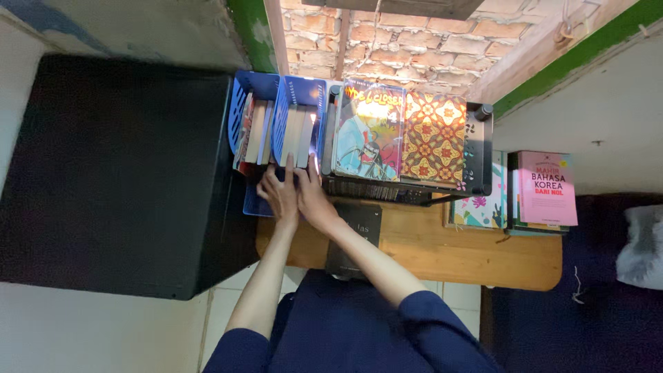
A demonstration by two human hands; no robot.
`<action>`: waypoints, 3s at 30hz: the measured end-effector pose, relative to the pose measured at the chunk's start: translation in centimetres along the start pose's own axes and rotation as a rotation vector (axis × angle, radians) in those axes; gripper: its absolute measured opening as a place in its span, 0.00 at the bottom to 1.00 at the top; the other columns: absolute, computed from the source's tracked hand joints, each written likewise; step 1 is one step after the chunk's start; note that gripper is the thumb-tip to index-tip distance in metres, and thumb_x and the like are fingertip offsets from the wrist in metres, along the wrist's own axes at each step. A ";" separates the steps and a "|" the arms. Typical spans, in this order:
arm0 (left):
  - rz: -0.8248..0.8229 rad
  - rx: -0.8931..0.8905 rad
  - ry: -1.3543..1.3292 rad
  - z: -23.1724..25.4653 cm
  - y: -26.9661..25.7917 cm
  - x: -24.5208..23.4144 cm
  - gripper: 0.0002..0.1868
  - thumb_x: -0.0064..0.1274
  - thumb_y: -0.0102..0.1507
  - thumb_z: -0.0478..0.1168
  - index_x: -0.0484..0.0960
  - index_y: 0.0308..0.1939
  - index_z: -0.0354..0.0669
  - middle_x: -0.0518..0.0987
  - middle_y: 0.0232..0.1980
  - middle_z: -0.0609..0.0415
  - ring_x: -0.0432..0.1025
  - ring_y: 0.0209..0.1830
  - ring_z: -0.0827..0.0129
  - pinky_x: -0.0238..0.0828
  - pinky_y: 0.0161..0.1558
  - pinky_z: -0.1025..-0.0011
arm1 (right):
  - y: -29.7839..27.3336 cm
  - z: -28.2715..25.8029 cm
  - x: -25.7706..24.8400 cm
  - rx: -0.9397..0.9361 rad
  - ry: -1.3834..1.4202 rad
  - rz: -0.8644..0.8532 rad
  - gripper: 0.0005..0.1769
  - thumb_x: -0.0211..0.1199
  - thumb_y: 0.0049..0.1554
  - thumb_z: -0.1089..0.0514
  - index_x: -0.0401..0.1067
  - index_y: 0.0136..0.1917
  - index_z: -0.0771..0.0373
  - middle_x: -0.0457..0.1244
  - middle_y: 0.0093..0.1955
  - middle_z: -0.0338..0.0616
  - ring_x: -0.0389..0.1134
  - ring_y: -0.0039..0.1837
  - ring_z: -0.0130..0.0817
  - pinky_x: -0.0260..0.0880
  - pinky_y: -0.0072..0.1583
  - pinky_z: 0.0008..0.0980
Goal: The person sorts several books and notebooks on a wooden desk by picking them up by hand and placing them into blue plastic organizers or arranging them into stacks.
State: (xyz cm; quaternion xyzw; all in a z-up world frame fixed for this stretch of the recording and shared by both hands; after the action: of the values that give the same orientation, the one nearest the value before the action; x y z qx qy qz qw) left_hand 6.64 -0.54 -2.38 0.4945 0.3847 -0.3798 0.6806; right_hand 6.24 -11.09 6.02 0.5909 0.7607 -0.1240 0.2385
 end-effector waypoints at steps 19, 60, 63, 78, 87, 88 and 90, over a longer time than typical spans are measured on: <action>0.045 0.137 -0.253 1.0 -11.4 -8.0 0.34 0.57 0.66 0.46 0.63 0.75 0.52 0.57 0.77 0.43 0.52 0.79 0.46 0.47 0.70 0.39 | -13.6 2.9 -5.9 -0.174 -0.311 -0.210 0.39 0.61 0.56 0.62 0.56 0.79 0.54 0.48 0.82 0.55 0.45 0.83 0.58 0.45 0.79 0.57; -0.990 0.397 -0.150 4.7 -25.3 0.5 0.56 0.65 0.55 0.49 0.47 0.81 0.64 0.35 0.86 0.54 0.33 0.85 0.55 0.38 0.77 0.44 | -28.3 17.8 -1.6 0.046 -0.778 -0.296 0.56 0.67 0.48 0.58 0.42 0.84 0.54 0.35 0.85 0.63 0.40 0.83 0.63 0.52 0.74 0.58; -0.933 0.346 -0.330 4.5 -25.6 2.0 0.50 0.65 0.55 0.48 0.56 0.77 0.50 0.40 0.84 0.47 0.36 0.83 0.49 0.42 0.76 0.47 | -28.1 18.5 -0.3 -0.014 -0.982 -0.286 0.48 0.62 0.54 0.60 0.45 0.83 0.61 0.38 0.83 0.72 0.44 0.81 0.68 0.54 0.74 0.57; -0.599 -0.554 -1.018 3.3 -21.8 5.5 0.24 0.49 0.69 0.55 0.82 0.53 0.37 0.84 0.49 0.46 0.77 0.52 0.57 0.70 0.56 0.61 | -29.4 16.3 -4.9 0.033 -0.411 -0.341 0.47 0.61 0.59 0.60 0.41 0.83 0.63 0.39 0.81 0.75 0.41 0.81 0.72 0.48 0.77 0.54; -1.053 -0.758 -1.385 8.0 -20.0 8.7 0.11 0.56 0.62 0.32 0.82 0.47 0.33 0.85 0.42 0.47 0.80 0.38 0.60 0.79 0.40 0.63 | -31.3 14.8 -6.7 0.101 -0.270 -0.307 0.47 0.61 0.56 0.63 0.44 0.83 0.55 0.36 0.84 0.69 0.37 0.83 0.67 0.46 0.78 0.52; -1.055 -0.756 -1.384 7.9 -20.1 8.7 0.11 0.56 0.62 0.32 0.82 0.47 0.33 0.85 0.42 0.47 0.80 0.38 0.60 0.79 0.40 0.63 | -31.5 15.2 -6.7 0.166 -0.187 -0.273 0.47 0.61 0.53 0.65 0.48 0.82 0.54 0.38 0.84 0.67 0.37 0.84 0.62 0.46 0.78 0.50; -1.093 -0.740 -1.388 7.7 -20.1 8.5 0.12 0.55 0.63 0.32 0.81 0.50 0.31 0.84 0.43 0.47 0.79 0.40 0.59 0.80 0.42 0.62 | -32.0 16.5 -6.4 0.231 -0.103 -0.236 0.47 0.60 0.50 0.68 0.52 0.81 0.54 0.40 0.84 0.65 0.38 0.84 0.58 0.46 0.79 0.48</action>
State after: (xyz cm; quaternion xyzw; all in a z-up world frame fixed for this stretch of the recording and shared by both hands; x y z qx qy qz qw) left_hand -6.69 -13.60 -15.99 -0.3352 0.1689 -0.7078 0.5985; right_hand -19.65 -32.93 -7.86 0.5136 0.7923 -0.2678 0.1917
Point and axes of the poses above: each hand's wrist, its own y-axis towards the middle knuckle, its own x-axis out of the palm, z = x × y, the point moved 3 cm from there along y, towards the middle knuckle
